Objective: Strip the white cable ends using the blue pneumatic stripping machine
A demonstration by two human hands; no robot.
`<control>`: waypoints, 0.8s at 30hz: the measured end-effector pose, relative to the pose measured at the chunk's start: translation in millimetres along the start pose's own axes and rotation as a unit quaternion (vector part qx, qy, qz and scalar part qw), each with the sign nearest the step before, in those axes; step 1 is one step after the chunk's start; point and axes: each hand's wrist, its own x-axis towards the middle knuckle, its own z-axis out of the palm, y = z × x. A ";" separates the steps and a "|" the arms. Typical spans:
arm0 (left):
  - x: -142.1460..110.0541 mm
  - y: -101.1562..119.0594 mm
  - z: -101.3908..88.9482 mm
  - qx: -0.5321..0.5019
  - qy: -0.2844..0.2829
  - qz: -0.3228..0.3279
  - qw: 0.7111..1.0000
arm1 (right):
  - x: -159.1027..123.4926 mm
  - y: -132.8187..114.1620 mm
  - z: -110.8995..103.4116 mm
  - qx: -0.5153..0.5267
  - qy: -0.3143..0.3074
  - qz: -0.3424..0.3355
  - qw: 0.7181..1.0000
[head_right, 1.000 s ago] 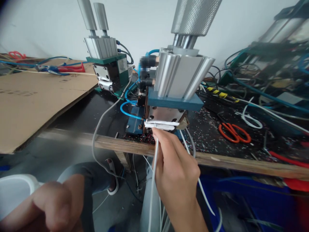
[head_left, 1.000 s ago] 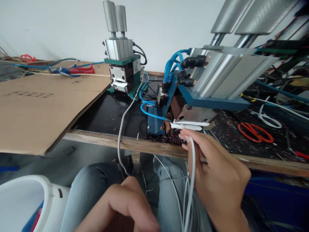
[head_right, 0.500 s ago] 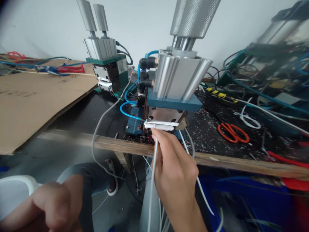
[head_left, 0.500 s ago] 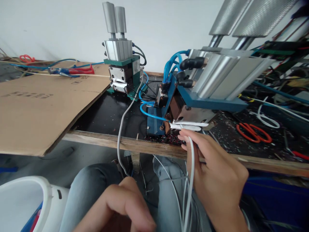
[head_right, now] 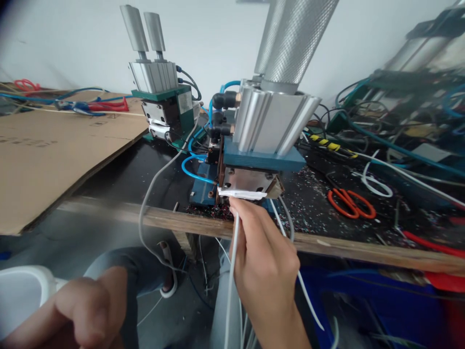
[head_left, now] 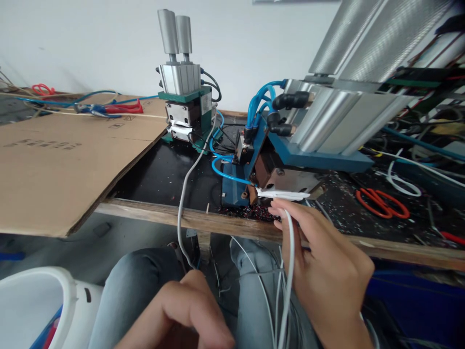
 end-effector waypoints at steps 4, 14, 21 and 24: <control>2.4 5.8 3.2 -0.015 0.031 -0.023 0.999 | -2.7 1.0 1.0 0.000 0.001 -0.001 1.000; 12.1 10.9 1.0 -0.038 0.067 -0.041 0.996 | -7.1 6.7 4.8 -0.023 0.012 -0.036 0.999; 11.3 1.1 -0.6 -0.016 0.086 -0.011 0.996 | -8.1 3.3 5.7 -0.010 0.030 -0.039 0.999; 14.3 3.0 0.8 -0.051 0.059 -0.047 0.996 | -13.5 -1.1 2.2 -0.012 0.040 -0.027 0.999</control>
